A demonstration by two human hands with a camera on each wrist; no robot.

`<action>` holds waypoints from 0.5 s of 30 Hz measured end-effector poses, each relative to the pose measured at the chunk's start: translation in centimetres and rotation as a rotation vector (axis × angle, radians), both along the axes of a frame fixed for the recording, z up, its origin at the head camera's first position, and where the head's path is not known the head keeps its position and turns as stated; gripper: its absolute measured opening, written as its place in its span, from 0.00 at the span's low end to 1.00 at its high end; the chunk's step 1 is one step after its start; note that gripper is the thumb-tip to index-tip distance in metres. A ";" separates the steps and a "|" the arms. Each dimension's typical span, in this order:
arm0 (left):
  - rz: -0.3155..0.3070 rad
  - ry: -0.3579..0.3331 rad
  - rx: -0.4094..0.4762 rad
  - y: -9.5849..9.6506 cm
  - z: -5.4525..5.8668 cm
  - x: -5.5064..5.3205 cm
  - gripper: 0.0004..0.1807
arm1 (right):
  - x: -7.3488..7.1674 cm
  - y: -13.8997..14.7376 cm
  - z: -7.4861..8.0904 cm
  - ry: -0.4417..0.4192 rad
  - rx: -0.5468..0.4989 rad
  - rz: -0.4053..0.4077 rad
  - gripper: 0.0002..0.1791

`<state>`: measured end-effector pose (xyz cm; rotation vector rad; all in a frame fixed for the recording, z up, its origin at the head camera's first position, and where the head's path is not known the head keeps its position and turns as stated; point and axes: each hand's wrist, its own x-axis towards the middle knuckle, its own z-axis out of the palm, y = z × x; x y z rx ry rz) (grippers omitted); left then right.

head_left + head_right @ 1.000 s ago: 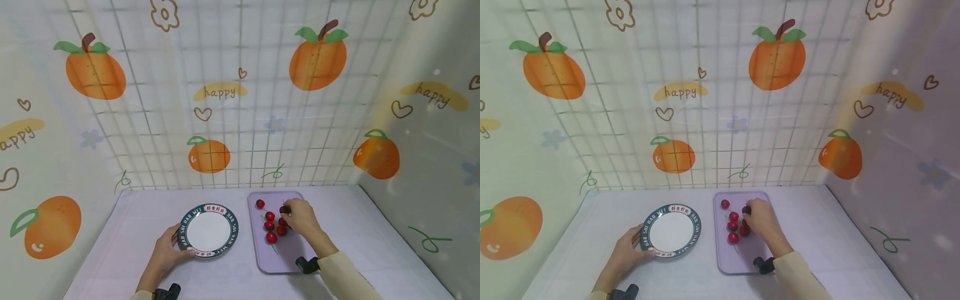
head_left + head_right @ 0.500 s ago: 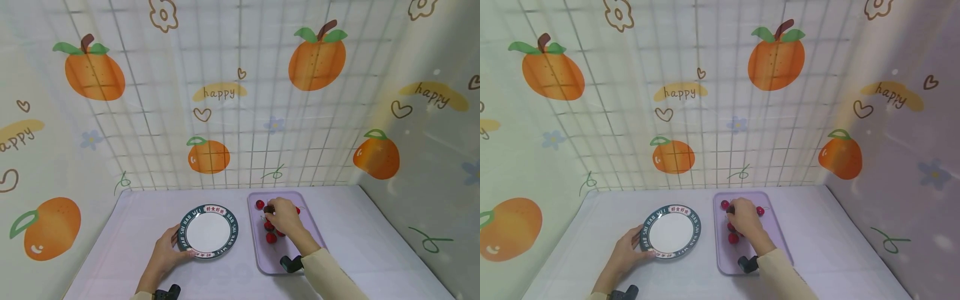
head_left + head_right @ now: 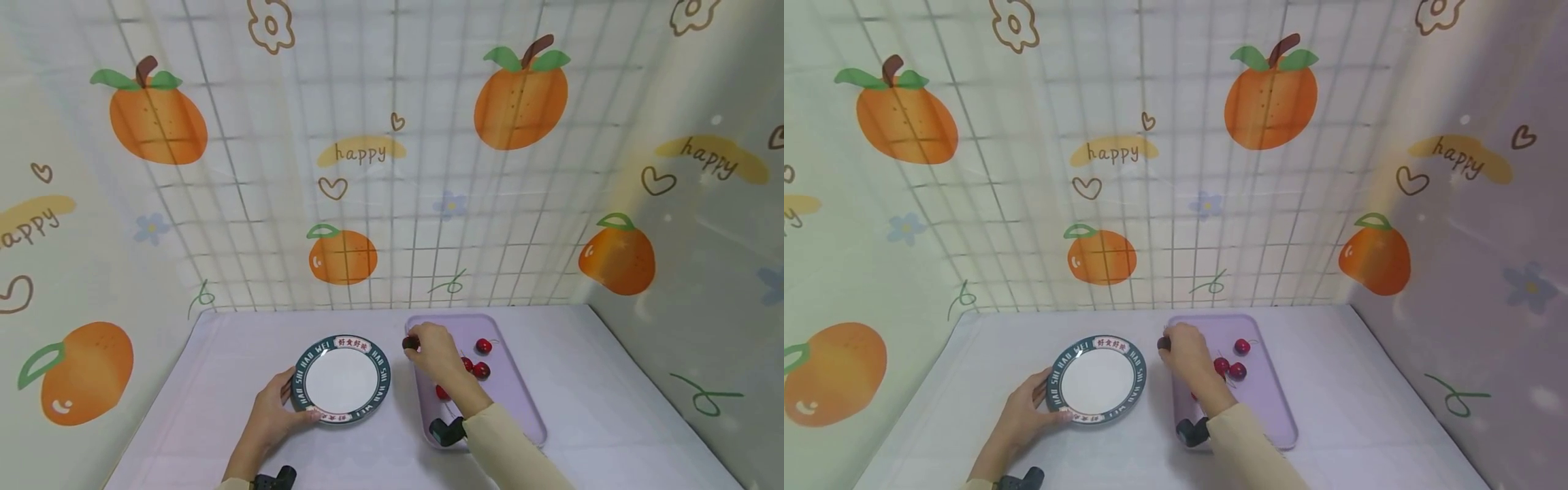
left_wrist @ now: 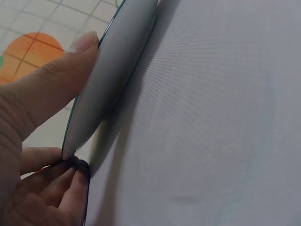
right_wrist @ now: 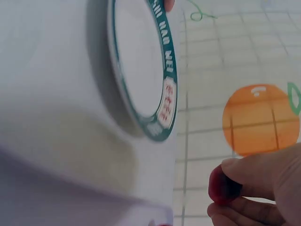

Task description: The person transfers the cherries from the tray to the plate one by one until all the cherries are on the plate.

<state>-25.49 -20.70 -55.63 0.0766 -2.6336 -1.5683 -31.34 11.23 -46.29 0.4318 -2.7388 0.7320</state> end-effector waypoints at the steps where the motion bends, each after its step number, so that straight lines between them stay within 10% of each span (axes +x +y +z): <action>1: 0.003 -0.004 0.001 0.0 0.0 0.0 0.66 | 0.0 -0.4 0.1 -0.003 0.001 0.002 0.11; 15: 0.008 0.005 -0.001 -0.1 -0.5 -0.3 0.68 | 0.5 -4.5 -0.2 -0.036 0.016 0.057 0.13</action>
